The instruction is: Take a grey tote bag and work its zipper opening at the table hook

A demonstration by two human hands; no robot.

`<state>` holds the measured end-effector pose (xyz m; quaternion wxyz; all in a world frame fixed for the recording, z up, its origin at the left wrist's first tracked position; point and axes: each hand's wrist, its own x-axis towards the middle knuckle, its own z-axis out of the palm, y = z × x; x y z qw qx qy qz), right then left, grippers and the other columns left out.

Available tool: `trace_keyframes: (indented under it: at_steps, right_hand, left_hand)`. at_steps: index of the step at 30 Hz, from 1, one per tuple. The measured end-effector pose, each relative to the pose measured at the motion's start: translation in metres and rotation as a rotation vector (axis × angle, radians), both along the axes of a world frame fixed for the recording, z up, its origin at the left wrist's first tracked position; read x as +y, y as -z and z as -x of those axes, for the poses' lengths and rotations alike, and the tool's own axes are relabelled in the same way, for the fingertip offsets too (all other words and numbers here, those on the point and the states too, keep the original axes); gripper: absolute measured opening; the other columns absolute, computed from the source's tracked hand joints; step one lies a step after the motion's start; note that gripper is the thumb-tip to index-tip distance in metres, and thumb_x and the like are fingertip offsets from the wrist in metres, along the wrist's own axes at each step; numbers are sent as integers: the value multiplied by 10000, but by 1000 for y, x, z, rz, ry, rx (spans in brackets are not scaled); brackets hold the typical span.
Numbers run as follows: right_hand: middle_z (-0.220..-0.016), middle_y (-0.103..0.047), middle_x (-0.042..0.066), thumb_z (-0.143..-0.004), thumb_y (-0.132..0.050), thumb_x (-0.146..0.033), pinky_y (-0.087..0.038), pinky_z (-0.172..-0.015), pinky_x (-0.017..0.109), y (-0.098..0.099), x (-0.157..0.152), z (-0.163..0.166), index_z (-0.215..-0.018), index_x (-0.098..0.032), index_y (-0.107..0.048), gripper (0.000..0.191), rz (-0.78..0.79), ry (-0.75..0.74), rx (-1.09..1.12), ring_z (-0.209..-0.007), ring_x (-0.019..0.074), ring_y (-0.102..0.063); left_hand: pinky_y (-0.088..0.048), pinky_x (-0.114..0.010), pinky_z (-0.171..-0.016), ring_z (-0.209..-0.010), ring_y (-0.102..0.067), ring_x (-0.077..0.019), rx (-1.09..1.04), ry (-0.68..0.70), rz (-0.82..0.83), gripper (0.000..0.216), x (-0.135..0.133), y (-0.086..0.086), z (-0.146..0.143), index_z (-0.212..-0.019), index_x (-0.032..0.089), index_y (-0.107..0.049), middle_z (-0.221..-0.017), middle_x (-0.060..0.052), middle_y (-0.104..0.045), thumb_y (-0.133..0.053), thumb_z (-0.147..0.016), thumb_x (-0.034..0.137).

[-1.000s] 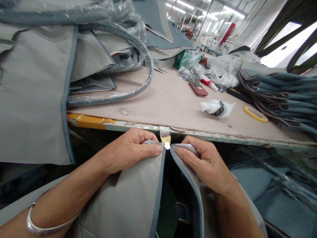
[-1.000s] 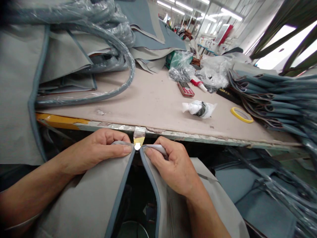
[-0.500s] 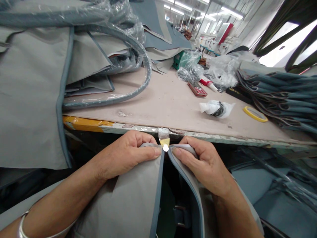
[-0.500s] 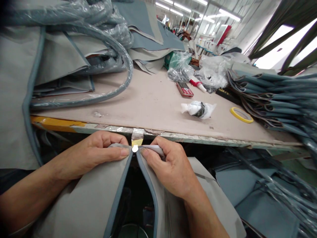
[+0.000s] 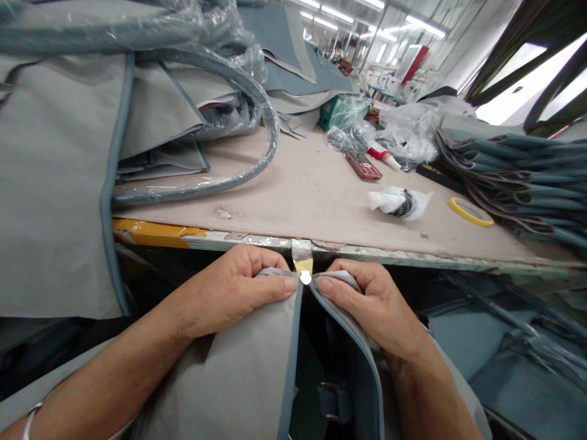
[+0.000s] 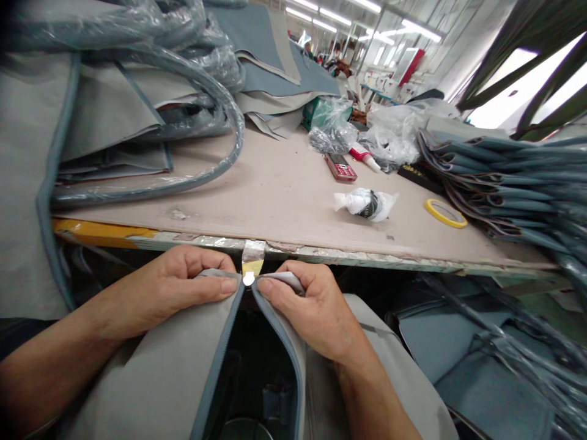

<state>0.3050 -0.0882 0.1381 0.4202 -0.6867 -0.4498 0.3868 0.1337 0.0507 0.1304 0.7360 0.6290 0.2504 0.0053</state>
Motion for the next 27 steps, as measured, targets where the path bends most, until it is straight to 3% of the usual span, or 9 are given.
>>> trace_keyframes:
  at_steps: [19,27]
  right_hand:
    - [-609,-460,-22,-885,-626,-414,-308,-501,174,4,2,4,-719,-124,-609,335,-123,56,-58,-567,71,-367]
    - [-573,-474,-35,-927,-597,-354,-287,-476,174,6,2,15,-712,-133,-610,309,-230,127,-229,-528,59,-373]
  left_hand:
    - [-303,-137,-432,-485,-412,-70,-46,-20,-74,300,3,-1,-6,-748,153,-596,-592,34,-516,-694,-805,431]
    - [-301,-151,-464,-548,-396,-86,8,-68,-285,345,-2,-6,-8,-751,148,-615,-630,24,-500,-643,-816,486]
